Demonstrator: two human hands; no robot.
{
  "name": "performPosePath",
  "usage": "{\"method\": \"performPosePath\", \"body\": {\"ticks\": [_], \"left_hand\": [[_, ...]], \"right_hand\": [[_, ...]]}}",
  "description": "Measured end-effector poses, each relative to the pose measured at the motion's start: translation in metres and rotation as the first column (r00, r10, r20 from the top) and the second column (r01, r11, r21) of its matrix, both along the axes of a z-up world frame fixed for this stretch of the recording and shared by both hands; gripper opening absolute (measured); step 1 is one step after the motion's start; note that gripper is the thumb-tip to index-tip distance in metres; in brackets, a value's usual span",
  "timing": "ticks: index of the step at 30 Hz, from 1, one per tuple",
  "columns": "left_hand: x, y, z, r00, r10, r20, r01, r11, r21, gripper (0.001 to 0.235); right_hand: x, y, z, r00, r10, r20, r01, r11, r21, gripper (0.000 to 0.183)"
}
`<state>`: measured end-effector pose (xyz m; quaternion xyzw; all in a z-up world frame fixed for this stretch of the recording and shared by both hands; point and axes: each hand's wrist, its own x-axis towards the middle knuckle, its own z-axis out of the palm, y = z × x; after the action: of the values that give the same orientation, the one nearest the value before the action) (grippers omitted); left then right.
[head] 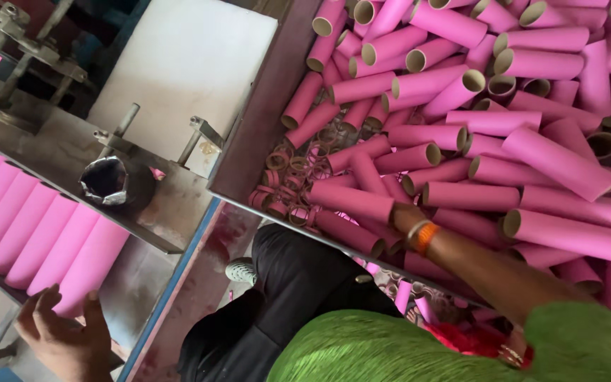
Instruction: The person repeatedly picks up pink paper tubes from a conveyor belt and places them into a large bin. The task involves continuous manual handling of the tubes as they move along the belt.
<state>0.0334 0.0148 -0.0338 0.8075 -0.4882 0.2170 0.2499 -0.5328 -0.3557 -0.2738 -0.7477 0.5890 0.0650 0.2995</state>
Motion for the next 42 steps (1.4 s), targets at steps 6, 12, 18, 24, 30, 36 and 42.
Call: {"method": "performPosePath", "body": {"ticks": [6,12,18,24,30,36,42], "left_hand": [[-0.007,-0.001,0.005,0.994,0.033,-0.1,-0.032,0.999,0.006,0.043],[-0.024,-0.015,0.025,0.95,0.113,-0.293,-0.125,0.992,-0.023,0.051],[-0.03,-0.019,0.039,0.94,-0.006,-0.341,-0.071,0.974,-0.214,0.058],[-0.037,-0.009,0.055,0.946,-0.203,-0.251,0.098,0.921,-0.376,0.087],[-0.035,-0.01,0.063,0.975,-0.114,-0.192,0.088,0.987,-0.138,0.108],[-0.026,-0.033,0.062,0.949,0.209,-0.238,-0.065,0.863,0.5,0.128],[-0.013,-0.02,0.047,0.96,0.251,-0.124,-0.14,0.814,0.564,0.109]], "right_hand": [[0.01,-0.023,-0.005,0.998,0.052,0.034,-0.046,0.986,-0.162,0.016],[0.03,-0.082,0.101,0.848,0.059,0.527,0.123,0.945,-0.303,0.016],[0.139,-0.08,0.318,0.352,0.379,0.856,-0.097,0.924,-0.369,0.023],[0.324,0.007,0.339,0.216,0.635,0.742,-0.218,0.772,-0.597,0.031],[0.44,0.114,0.28,0.341,0.667,0.662,-0.418,0.739,-0.528,0.059],[0.451,0.103,0.272,0.359,0.859,0.366,-0.51,0.508,-0.694,0.071],[0.356,-0.001,0.251,0.364,0.694,0.621,-0.516,0.705,-0.486,0.063]]}}
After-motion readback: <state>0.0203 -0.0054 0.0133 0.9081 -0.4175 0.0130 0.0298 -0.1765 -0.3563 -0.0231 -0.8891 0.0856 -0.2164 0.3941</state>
